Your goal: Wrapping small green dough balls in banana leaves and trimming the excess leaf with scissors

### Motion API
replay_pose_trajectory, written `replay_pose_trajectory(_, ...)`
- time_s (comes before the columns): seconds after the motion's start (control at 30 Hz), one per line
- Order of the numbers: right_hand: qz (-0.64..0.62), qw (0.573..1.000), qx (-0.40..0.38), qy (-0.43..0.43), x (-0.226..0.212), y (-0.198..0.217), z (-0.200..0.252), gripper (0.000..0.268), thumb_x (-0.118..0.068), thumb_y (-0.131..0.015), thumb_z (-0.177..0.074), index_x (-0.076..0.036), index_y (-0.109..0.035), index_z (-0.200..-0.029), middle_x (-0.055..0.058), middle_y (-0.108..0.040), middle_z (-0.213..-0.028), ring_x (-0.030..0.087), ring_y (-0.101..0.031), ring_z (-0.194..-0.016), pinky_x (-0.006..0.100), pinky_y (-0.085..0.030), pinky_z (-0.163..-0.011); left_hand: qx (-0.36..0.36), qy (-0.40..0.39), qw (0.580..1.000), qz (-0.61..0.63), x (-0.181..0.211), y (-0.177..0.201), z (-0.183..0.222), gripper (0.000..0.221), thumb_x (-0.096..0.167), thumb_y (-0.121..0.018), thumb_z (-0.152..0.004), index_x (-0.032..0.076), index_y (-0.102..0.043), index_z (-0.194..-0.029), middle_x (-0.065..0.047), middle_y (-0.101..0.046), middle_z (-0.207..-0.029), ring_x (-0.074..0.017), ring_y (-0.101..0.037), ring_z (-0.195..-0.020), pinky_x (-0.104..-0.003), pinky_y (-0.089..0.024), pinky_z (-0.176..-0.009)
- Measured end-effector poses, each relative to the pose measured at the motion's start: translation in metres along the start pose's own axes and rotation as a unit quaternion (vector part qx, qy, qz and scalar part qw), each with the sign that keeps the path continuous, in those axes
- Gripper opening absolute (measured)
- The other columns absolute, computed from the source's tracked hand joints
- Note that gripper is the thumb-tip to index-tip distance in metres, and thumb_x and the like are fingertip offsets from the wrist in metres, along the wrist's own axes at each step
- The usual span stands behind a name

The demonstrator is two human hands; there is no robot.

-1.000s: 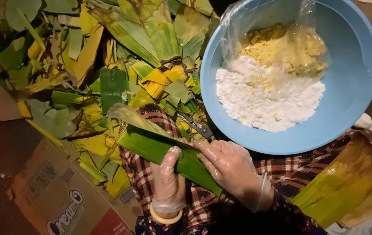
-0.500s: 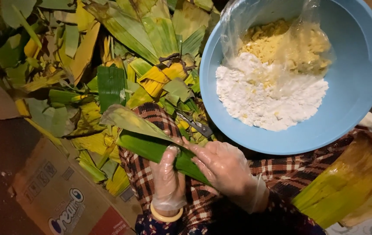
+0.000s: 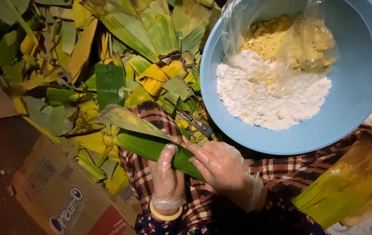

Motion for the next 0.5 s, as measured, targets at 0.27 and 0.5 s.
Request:
replay_pose_trajectory(0.27, 0.002, 0.999, -0.023, -0.025, 0.004, -0.009, 0.001, 0.037, -0.024, -0.076, -0.094, -0.011, -0.069, -0.128, 0.006, -0.067, -0.083, 0.023, -0.059, -0.066, 0.04, -0.048, -0.054, -0.021, -0.002, 1.0, -0.007, 0.0, -0.002, -0.001, 0.05, 0.003, -0.069, -0.083, 0.002, -0.058, -0.131, -0.011, -0.071, -0.095, -0.0258, -0.067, -0.089, -0.047, -0.056, -0.098)
replay_pose_trajectory(0.5, 0.013, 0.998, -0.051, -0.023, 0.007, -0.016, 0.002, 0.036, -0.028, -0.073, -0.096, -0.011, -0.067, -0.126, 0.007, -0.063, -0.083, 0.026, -0.059, -0.066, 0.042, -0.048, -0.054, -0.04, -0.004, 0.999, -0.017, 0.002, -0.003, -0.002, 0.045, 0.008, -0.071, -0.085, 0.006, -0.061, -0.129, -0.006, -0.072, -0.096, -0.0227, -0.067, -0.089, -0.044, -0.054, -0.094)
Point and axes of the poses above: each hand's wrist, its own z-axis away from the middle knuckle, its own y-axis out of the back of the hand, x = y × z, the point moved 6 cm from there along -z, towards the middle knuckle
